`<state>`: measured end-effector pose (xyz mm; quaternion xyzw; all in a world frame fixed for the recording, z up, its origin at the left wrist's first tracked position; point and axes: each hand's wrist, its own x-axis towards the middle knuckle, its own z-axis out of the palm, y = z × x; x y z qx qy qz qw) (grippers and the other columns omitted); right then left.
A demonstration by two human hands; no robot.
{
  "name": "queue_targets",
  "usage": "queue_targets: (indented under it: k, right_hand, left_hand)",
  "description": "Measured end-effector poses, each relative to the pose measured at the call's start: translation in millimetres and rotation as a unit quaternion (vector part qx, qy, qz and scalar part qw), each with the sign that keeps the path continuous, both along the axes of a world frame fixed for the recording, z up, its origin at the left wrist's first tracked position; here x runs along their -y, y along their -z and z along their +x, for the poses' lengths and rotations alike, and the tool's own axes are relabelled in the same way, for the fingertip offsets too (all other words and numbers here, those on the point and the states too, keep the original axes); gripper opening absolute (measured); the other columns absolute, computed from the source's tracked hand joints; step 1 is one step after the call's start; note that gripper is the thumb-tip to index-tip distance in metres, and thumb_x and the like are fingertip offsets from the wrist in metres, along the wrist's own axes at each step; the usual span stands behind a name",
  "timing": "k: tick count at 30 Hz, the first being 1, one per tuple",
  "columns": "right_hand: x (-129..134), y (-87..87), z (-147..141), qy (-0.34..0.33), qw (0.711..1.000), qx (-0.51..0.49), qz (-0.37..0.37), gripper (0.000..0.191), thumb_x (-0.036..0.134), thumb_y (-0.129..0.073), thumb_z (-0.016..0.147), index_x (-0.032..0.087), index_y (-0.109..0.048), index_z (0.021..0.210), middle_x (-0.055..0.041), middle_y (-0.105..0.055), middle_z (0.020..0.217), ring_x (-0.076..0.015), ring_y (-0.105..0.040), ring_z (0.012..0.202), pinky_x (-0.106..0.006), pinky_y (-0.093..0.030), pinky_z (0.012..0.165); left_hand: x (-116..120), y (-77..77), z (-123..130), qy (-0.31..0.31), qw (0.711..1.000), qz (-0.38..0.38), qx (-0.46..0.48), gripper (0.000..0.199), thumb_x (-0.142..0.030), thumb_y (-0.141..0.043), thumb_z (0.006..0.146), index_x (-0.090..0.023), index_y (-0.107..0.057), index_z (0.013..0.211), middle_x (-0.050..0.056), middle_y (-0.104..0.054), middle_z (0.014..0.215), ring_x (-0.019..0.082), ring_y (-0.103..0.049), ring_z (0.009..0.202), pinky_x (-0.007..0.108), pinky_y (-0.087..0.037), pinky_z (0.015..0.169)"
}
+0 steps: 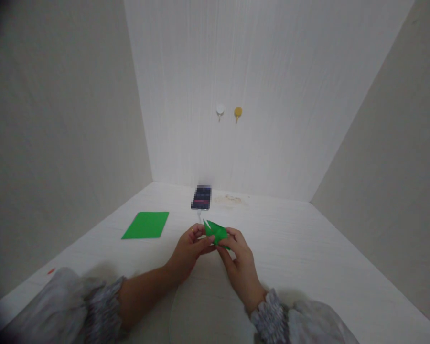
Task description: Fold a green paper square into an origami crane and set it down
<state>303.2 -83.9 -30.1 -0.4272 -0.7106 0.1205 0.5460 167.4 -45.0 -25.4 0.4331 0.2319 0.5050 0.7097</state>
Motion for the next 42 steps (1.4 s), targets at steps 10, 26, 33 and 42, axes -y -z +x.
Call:
queue_targets:
  k: [10, 26, 33, 42]
  right_hand:
    - [-2, 1.1, 0, 0.037, 0.999, 0.002, -0.01, 0.004, 0.019, -0.056, 0.076, 0.021, -0.059, 0.076, -0.0052, -0.057, 0.094, -0.0187, -0.054, 0.09, -0.034, -0.045, 0.079]
    - [-2, 4.5, -3, 0.072, 0.988, -0.079, -0.113, 0.012, 0.029, -0.055, 0.077, 0.018, -0.059, 0.075, -0.0036, -0.063, 0.072, -0.0185, -0.058, 0.071, -0.032, -0.046, 0.068]
    - [-4, 7.9, -4, 0.086, 0.978, -0.125, -0.141, 0.013, 0.031, -0.059, 0.073, 0.018, -0.058, 0.072, -0.0029, -0.062, 0.069, -0.0183, -0.057, 0.067, -0.031, -0.045, 0.065]
    - [-3, 3.4, -5, 0.063, 0.957, -0.206, -0.193, 0.018, 0.034, -0.062, 0.069, 0.017, -0.055, 0.069, -0.0032, -0.064, 0.065, -0.0178, -0.059, 0.064, -0.028, -0.044, 0.063]
  left_hand:
    - [0, 0.3, 0, 0.012, 1.0, -0.003, 0.004, 0.024, -0.024, -0.068, 0.063, -0.012, -0.056, 0.08, 0.005, -0.064, 0.08, 0.015, -0.059, 0.075, 0.031, -0.046, 0.076]
    - [2, 0.6, 2, -0.03, 0.999, 0.0, 0.014, 0.022, -0.022, -0.067, 0.064, -0.013, -0.053, 0.078, 0.003, -0.065, 0.078, 0.015, -0.06, 0.077, 0.035, -0.045, 0.08]
    - [0, 4.4, 2, -0.041, 0.999, -0.012, 0.002, 0.023, -0.022, -0.069, 0.062, -0.013, -0.053, 0.077, 0.003, -0.064, 0.075, 0.015, -0.06, 0.074, 0.035, -0.046, 0.079]
    - [-6, 11.9, 2, -0.07, 0.997, -0.01, -0.011, 0.022, -0.021, -0.07, 0.06, -0.013, -0.054, 0.072, 0.001, -0.064, 0.07, 0.013, -0.059, 0.068, 0.031, -0.047, 0.075]
